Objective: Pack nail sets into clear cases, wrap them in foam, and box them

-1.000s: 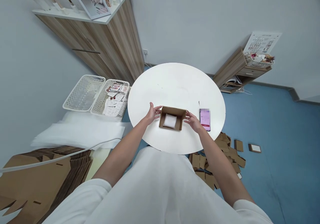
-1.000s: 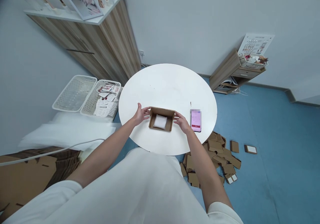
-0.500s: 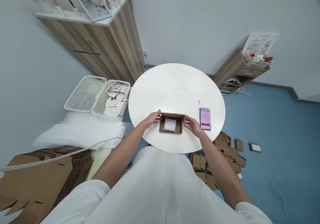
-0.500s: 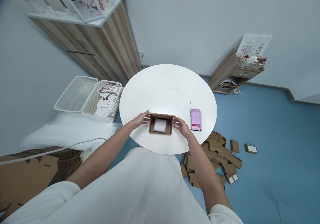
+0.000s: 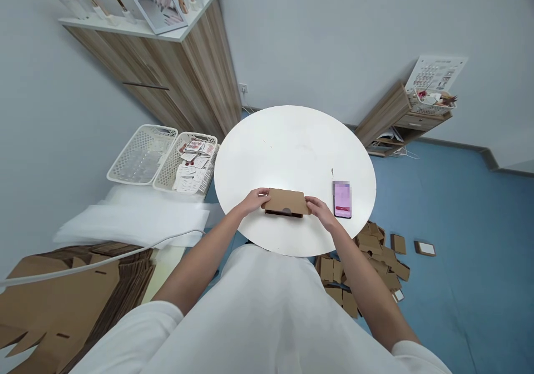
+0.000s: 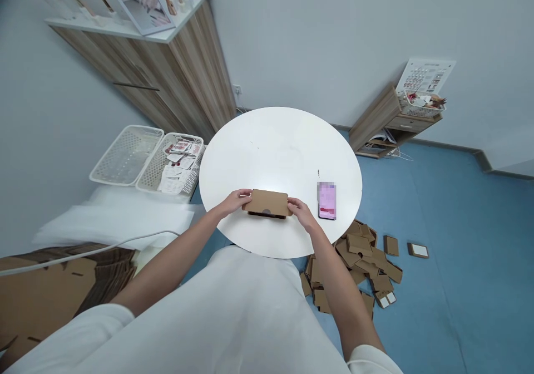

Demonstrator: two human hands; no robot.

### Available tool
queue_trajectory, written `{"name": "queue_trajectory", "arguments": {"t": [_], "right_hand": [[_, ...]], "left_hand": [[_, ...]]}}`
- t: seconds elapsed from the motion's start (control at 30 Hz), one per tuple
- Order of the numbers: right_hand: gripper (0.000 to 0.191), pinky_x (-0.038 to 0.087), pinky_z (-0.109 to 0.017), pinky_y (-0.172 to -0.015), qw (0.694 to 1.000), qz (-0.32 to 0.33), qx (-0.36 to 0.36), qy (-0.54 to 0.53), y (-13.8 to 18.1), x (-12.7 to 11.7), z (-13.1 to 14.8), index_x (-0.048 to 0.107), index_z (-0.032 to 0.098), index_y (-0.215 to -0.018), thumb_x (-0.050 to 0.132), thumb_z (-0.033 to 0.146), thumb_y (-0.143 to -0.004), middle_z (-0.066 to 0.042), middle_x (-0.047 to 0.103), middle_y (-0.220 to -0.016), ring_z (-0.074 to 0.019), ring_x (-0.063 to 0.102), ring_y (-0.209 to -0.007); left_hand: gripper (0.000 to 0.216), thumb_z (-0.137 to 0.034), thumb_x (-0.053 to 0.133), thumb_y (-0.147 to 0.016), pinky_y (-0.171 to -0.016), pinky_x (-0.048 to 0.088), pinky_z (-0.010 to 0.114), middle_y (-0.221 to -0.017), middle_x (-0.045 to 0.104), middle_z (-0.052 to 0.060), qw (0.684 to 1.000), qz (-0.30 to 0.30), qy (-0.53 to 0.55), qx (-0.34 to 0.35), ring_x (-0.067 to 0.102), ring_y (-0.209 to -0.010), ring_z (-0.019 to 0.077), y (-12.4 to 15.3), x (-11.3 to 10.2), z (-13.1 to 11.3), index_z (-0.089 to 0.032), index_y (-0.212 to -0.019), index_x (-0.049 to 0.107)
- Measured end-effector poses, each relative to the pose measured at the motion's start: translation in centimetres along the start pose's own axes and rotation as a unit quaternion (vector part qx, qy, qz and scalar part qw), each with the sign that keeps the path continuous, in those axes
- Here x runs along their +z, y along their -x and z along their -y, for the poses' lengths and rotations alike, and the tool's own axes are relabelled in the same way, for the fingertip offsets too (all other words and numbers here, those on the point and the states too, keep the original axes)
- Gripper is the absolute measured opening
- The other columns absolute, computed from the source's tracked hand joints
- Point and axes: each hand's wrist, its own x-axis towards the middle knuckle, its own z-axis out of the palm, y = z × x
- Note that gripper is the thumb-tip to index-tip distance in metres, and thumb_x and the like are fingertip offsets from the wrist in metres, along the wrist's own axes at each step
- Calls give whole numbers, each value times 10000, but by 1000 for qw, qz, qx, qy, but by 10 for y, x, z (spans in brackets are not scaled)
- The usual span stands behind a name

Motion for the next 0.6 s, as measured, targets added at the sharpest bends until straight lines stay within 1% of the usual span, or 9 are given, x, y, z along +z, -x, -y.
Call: {"name": "queue_trajectory", "arguments": {"t": [0.07,0.17,0.3,0.47,0.6], "right_hand": [[392,403,-375,-917,999,-22,-3,29,5,4,-7,551,258,-1089,579,380,-718,-48,543,-1188,-195,506,-1076],[443,421,-378,-887,996,-67,4,53,11,12,-23,527,241,-1114,602,343,-690,-79,517,-1212,-200,527,-1049],[451,450,-351,-834,993,-103,23,48,13,24,-43,510,190,-1114,580,332,-692,-104,561,-1134,-182,576,-953],[335,455,-317,-808,989,-140,27,33,9,39,-57,543,171,-1000,540,304,-693,-84,617,-1021,-173,591,-901],[283,456,-317,-777,981,-180,16,67,8,49,-64,546,175,-952,490,320,-716,-79,628,-962,-183,588,-866]], "left_hand": [[433,-322,591,-699,-779,459,298,-1153,542,94,1000,-1,-23,9,550,-984,208,3,1,9,-195,-1111,550],[504,-304,606,-689,-787,464,308,-1146,537,109,998,-28,-57,5,550,-991,211,6,7,26,-180,-1165,497],[519,-315,595,-706,-763,477,291,-1111,552,107,995,-57,-84,-15,588,-901,180,9,18,44,-165,-1183,459],[379,-266,573,-723,-725,483,265,-1013,603,74,992,-78,-100,-21,605,-800,147,12,31,52,-160,-1083,514],[349,-258,539,-751,-754,472,276,-960,618,64,987,-108,-119,-14,594,-824,151,16,41,54,-160,-1085,513]]}}
